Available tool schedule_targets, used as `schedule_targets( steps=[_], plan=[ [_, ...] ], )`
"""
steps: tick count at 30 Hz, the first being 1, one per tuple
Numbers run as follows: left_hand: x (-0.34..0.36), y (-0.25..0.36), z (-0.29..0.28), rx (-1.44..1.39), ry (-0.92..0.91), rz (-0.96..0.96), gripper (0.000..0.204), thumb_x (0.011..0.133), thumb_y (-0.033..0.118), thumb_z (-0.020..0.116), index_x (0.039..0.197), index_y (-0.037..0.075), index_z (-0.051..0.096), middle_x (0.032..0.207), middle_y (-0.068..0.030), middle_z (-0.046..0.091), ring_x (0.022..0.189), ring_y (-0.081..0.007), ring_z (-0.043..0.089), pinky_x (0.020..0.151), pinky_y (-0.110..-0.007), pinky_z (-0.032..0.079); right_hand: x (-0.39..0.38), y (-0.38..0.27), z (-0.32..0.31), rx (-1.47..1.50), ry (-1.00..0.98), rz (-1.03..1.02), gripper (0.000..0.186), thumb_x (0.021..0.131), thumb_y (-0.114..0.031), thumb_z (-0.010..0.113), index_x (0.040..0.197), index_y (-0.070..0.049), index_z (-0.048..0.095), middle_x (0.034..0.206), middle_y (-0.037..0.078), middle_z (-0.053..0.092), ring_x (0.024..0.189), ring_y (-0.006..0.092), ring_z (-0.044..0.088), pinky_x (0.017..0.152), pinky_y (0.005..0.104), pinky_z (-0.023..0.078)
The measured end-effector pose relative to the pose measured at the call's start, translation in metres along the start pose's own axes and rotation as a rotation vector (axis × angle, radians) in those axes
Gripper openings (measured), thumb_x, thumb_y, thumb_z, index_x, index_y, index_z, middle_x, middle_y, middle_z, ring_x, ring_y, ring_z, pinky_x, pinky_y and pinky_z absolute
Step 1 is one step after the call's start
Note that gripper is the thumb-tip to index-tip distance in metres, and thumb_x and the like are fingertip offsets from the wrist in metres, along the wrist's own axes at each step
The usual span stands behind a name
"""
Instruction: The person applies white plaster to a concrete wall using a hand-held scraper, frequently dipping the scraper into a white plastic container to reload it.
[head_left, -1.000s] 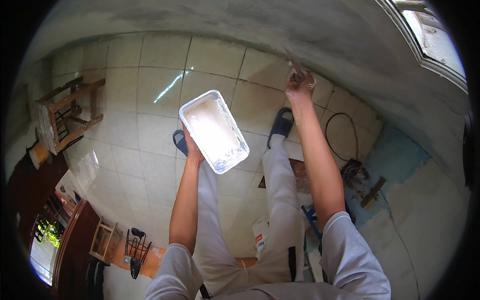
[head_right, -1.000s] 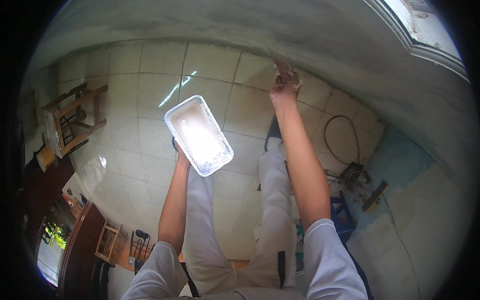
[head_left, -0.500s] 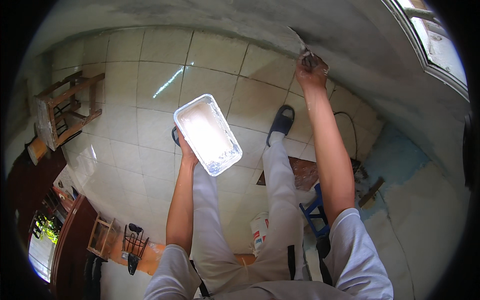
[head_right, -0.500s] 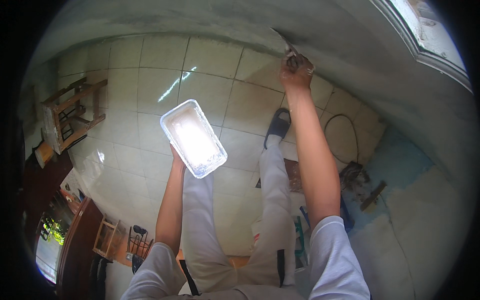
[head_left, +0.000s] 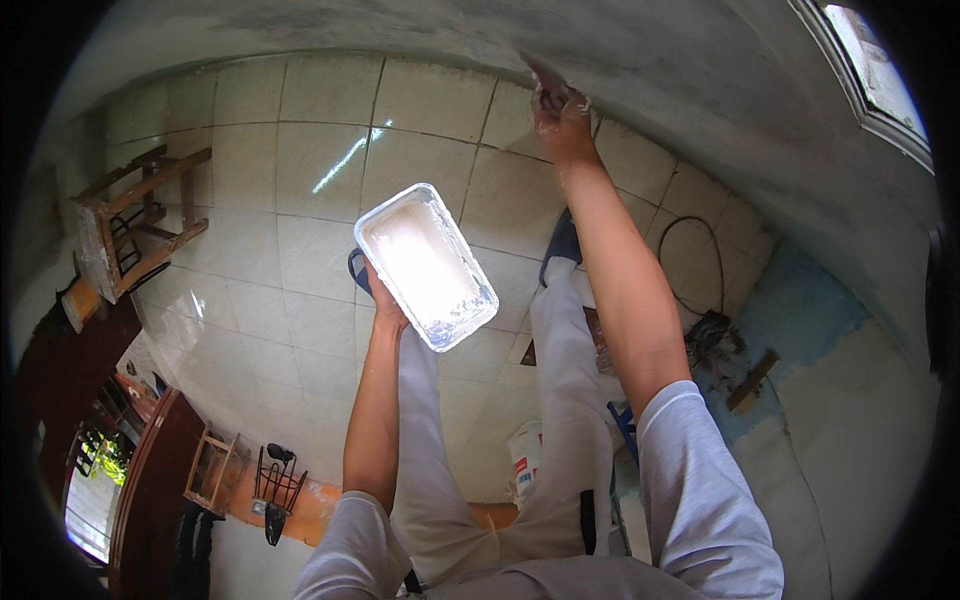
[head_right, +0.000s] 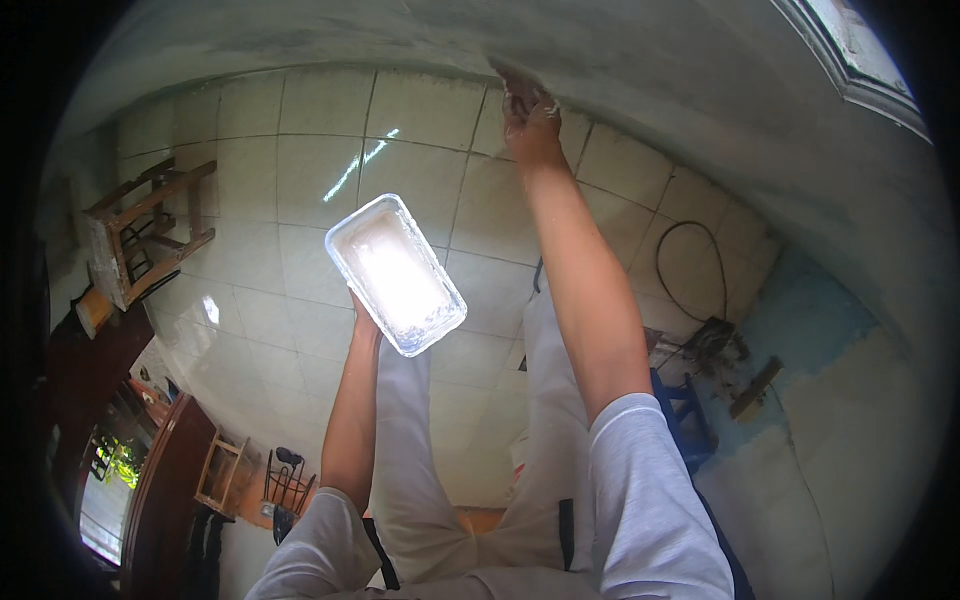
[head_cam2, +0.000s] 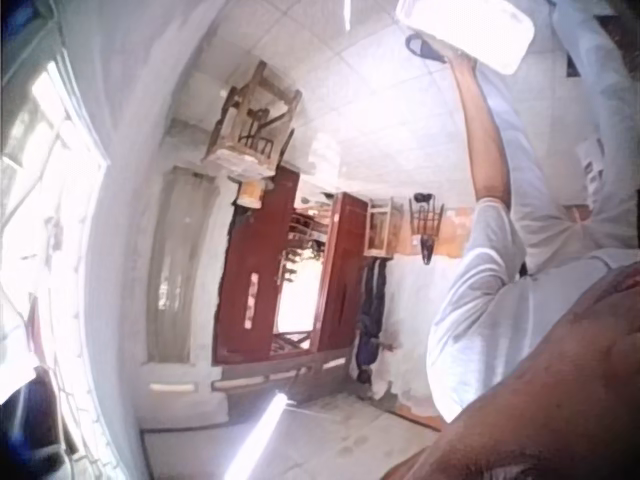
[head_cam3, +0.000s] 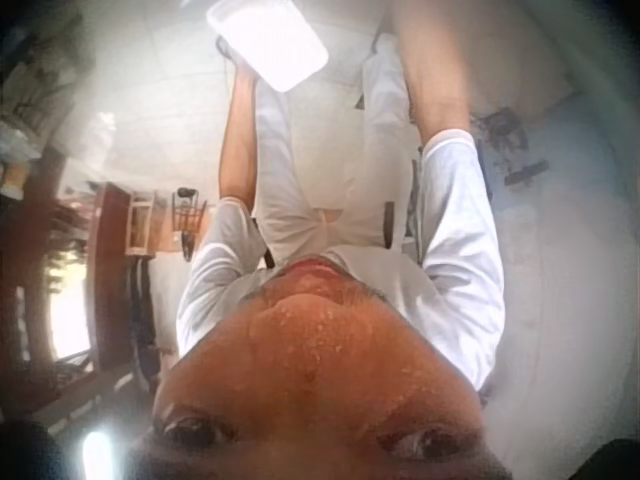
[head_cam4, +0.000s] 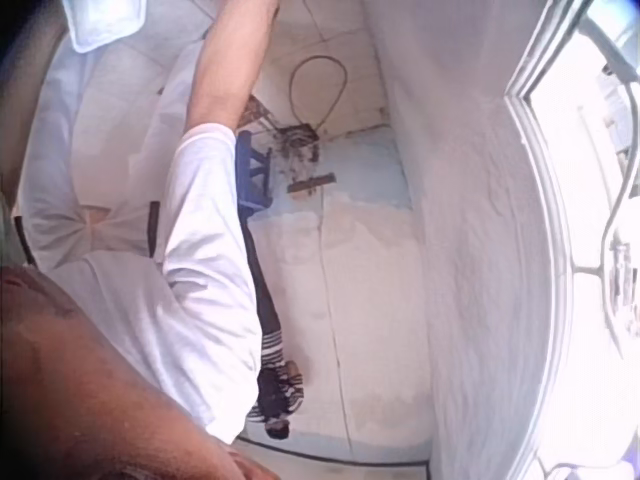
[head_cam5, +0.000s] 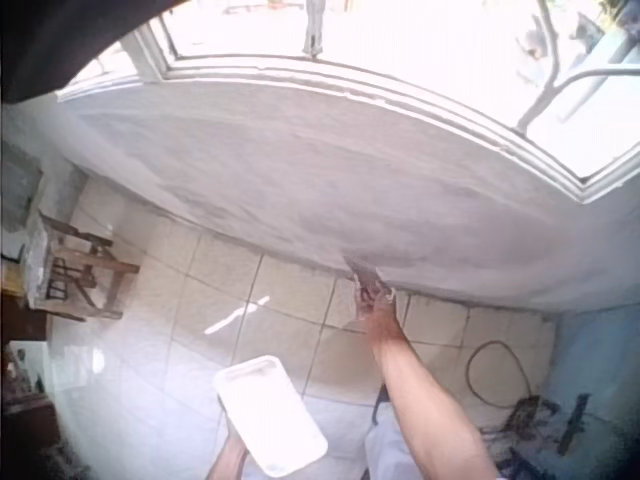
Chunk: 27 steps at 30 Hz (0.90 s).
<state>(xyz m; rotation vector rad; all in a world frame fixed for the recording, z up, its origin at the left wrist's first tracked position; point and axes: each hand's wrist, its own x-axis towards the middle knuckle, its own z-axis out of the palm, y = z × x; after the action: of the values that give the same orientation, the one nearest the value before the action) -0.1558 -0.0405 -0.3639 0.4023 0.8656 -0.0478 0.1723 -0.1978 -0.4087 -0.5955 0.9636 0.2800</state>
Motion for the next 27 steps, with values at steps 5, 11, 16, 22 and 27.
schedule_targets(
  steps=[5,11,16,22,27],
  plan=[
    [-0.008,0.011,0.002,0.079,0.016,0.022,0.076,0.091,0.068,0.028,0.138,0.009,0.039,0.128,-0.0123,0.054,0.112,-0.027,0.058,0.091,-0.042,0.053,-0.031,-0.054,0.022,0.095,-0.154,-0.07,0.019,0.092,-0.008,0.045,0.093,0.008,0.054,0.093,0.018,0.06,0.084,0.0272,0.061,0.072,0.0289,0.058],
    [-0.006,0.011,0.002,0.034,0.011,-0.024,0.075,0.091,0.067,0.029,0.137,0.008,0.04,0.127,-0.0121,0.055,0.111,-0.0263,0.059,0.091,-0.041,0.053,-0.09,-0.106,-0.007,0.22,-0.077,-0.177,0.019,0.09,-0.009,0.046,0.095,0.008,0.053,0.095,0.017,0.061,0.086,0.0253,0.061,0.072,0.0285,0.058],
    [-0.002,0.013,0.004,0.125,0.085,0.012,0.071,0.093,0.064,0.028,0.135,0.008,0.042,0.124,-0.0109,0.056,0.11,-0.025,0.059,0.089,-0.039,0.053,-0.084,-0.055,-0.039,-0.029,-0.033,-0.286,0.025,0.096,-0.015,0.039,0.11,0.002,0.051,0.109,0.015,0.059,0.102,0.0234,0.056,0.087,0.0324,0.051],
    [0.012,0.016,0.004,-0.026,-0.009,-0.064,0.07,0.094,0.062,0.029,0.135,0.007,0.042,0.126,-0.0114,0.055,0.113,-0.0255,0.057,0.091,-0.039,0.052,0.003,-0.015,-0.041,-0.098,0.001,-0.106,0.027,0.097,-0.017,0.039,0.114,0.002,0.049,0.107,0.018,0.061,0.096,0.0277,0.062,0.081,0.0322,0.055],
    [0.016,0.004,-0.014,-0.041,-0.004,-0.037,0.07,0.093,0.062,0.029,0.135,0.007,0.042,0.126,-0.0115,0.055,0.113,-0.0258,0.057,0.091,-0.039,0.052,0.034,-0.051,-0.02,-0.024,0.008,-0.129,0.024,0.096,-0.016,0.043,0.11,0.003,0.049,0.111,0.016,0.054,0.098,0.0286,0.059,0.081,0.0331,0.055]
  ],
)
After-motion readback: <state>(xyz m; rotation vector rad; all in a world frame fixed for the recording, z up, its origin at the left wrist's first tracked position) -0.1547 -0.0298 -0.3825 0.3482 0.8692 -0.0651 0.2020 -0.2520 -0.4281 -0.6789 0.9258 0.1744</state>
